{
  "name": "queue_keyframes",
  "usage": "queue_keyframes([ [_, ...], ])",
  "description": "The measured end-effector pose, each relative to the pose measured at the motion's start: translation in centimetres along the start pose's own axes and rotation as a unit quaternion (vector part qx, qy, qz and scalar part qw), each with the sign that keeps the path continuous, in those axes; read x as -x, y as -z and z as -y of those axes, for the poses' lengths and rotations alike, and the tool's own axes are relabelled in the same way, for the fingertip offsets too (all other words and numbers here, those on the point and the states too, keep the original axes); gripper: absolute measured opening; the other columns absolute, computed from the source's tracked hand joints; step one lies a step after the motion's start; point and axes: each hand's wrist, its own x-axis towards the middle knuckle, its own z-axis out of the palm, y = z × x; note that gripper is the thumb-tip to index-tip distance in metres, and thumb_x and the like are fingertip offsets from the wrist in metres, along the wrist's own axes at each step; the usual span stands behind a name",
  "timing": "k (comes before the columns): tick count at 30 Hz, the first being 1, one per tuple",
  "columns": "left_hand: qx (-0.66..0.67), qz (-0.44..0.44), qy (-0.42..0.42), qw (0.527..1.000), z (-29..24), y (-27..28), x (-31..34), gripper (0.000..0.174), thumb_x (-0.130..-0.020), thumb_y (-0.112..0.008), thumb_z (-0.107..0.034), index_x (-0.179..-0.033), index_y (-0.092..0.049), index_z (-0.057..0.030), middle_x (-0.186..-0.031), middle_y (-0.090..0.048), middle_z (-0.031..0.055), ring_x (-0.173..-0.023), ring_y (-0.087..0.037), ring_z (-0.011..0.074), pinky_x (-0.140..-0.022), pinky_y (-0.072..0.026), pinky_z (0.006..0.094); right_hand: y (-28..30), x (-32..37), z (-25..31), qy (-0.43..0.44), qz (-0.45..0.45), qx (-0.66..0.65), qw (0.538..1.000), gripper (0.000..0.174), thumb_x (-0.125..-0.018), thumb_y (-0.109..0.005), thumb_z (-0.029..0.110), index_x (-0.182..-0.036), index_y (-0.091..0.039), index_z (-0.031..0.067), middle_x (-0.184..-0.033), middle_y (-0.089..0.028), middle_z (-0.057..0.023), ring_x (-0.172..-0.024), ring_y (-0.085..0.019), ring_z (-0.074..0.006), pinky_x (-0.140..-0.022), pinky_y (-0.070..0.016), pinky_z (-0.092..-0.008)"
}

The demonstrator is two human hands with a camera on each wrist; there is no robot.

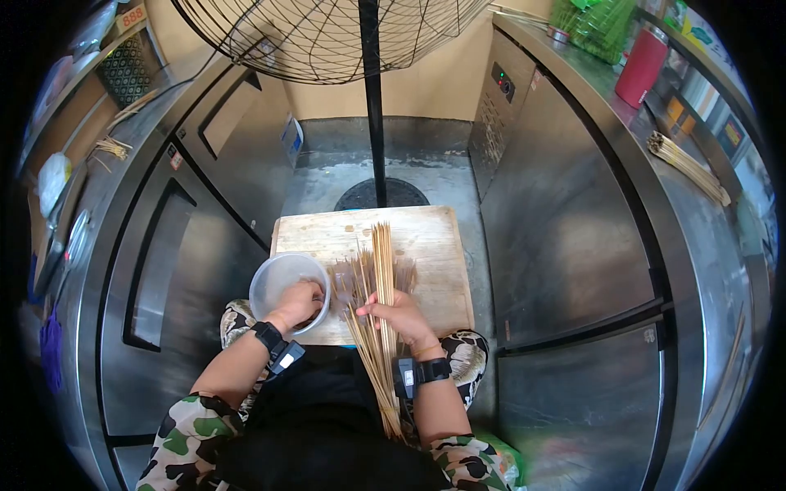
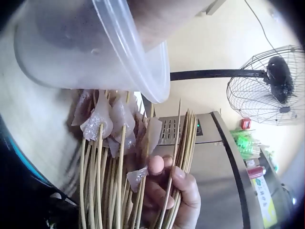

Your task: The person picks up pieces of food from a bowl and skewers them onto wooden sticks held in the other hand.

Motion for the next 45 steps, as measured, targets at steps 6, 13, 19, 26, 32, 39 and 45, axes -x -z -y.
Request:
queue_keyframes([
  [6,0.069,-0.02,0.052,0.996,-2.2,4.8,1.8,0.025,-0.079,-0.065,-0.032,-0.079,-0.066,-0.0062,-0.071,-0.063,0.0129,-0.064,-0.06,0.0278,-0.061,-0.0469,0.0363,0.0,-0.2,-0.2,-0.007,-0.001,-0.002,1.0,0.009,-0.08,-0.06,0.005,-0.087,-0.055,0.0036,-0.081,-0.066,-0.0092,-0.073,-0.063,-0.0129,-0.053,-0.0482,-0.0226],
  [13,0.347,0.005,0.119,0.93,-0.7,5.6,2.4,0.03,-0.091,-0.053,-0.028,-0.083,-0.064,-0.002,-0.067,-0.061,0.0005,-0.06,-0.057,0.0123,-0.057,-0.046,0.0291,-0.2,-0.1,-0.1,0.01,0.0,-0.006,1.0,0.009,-0.08,-0.061,0.005,-0.088,-0.056,0.0038,-0.076,-0.065,-0.0087,-0.065,-0.06,-0.0112,-0.052,-0.0464,-0.0204],
  [19,0.479,-0.106,-0.002,0.871,0.3,3.9,2.8,0.012,-0.085,-0.062,-0.014,-0.081,-0.061,-0.0032,-0.076,-0.059,-0.0032,-0.068,-0.052,0.0055,-0.062,-0.0435,0.0211,-0.1,-0.3,-0.3,0.005,0.01,-0.018,1.0,0.007,-0.08,-0.062,0.005,-0.086,-0.058,0.0035,-0.072,-0.063,-0.0062,-0.063,-0.06,-0.0109,-0.053,-0.0461,-0.0205],
  [26,0.479,-0.09,0.025,0.873,1.1,4.1,3.2,0.01,-0.084,-0.064,-0.012,-0.08,-0.057,-0.0059,-0.079,-0.06,-0.0029,-0.075,-0.052,0.0043,-0.067,-0.0437,0.0207,-0.2,-0.2,-0.2,0.003,0.012,-0.028,1.0,0.01,-0.079,-0.063,0.004,-0.088,-0.059,0.0026,-0.072,-0.063,-0.0064,-0.063,-0.06,-0.0117,-0.053,-0.0463,-0.021],
  [32,0.659,0.042,0.177,0.73,-1.3,7.1,4.0,0.008,-0.085,-0.062,-0.015,-0.087,-0.06,-0.008,-0.082,-0.063,0.0006,-0.078,-0.059,0.0092,-0.067,-0.0463,0.021,-0.3,0.0,0.2,0.001,0.018,-0.028,0.999,0.01,-0.079,-0.064,0.004,-0.088,-0.059,0.0023,-0.071,-0.063,-0.0069,-0.063,-0.06,-0.012,-0.053,-0.0463,-0.0214],
  [39,0.855,0.057,0.145,0.495,-1.9,7.4,3.2,0.021,-0.088,-0.056,-0.011,-0.108,-0.055,-0.0062,-0.104,-0.061,0.0068,-0.093,-0.059,0.0171,-0.075,-0.0496,0.0243,-0.8,0.4,0.9,0.023,0.045,-0.037,0.998,0.01,-0.079,-0.064,0.004,-0.088,-0.059,0.0018,-0.072,-0.064,-0.0096,-0.059,-0.059,-0.0115,-0.052,-0.0457,-0.0213],
  [45,0.879,0.027,0.093,0.467,-5.8,7.4,-0.3,0.021,-0.089,-0.052,-0.004,-0.11,-0.052,-0.0044,-0.111,-0.059,0.0094,-0.104,-0.056,0.0202,-0.085,-0.0492,0.0276,-1.3,0.7,1.4,0.014,0.066,-0.051,0.996,0.012,-0.079,-0.066,0.006,-0.088,-0.06,0.0015,-0.072,-0.064,-0.0104,-0.058,-0.058,-0.0117,-0.051,-0.0453,-0.0211],
])
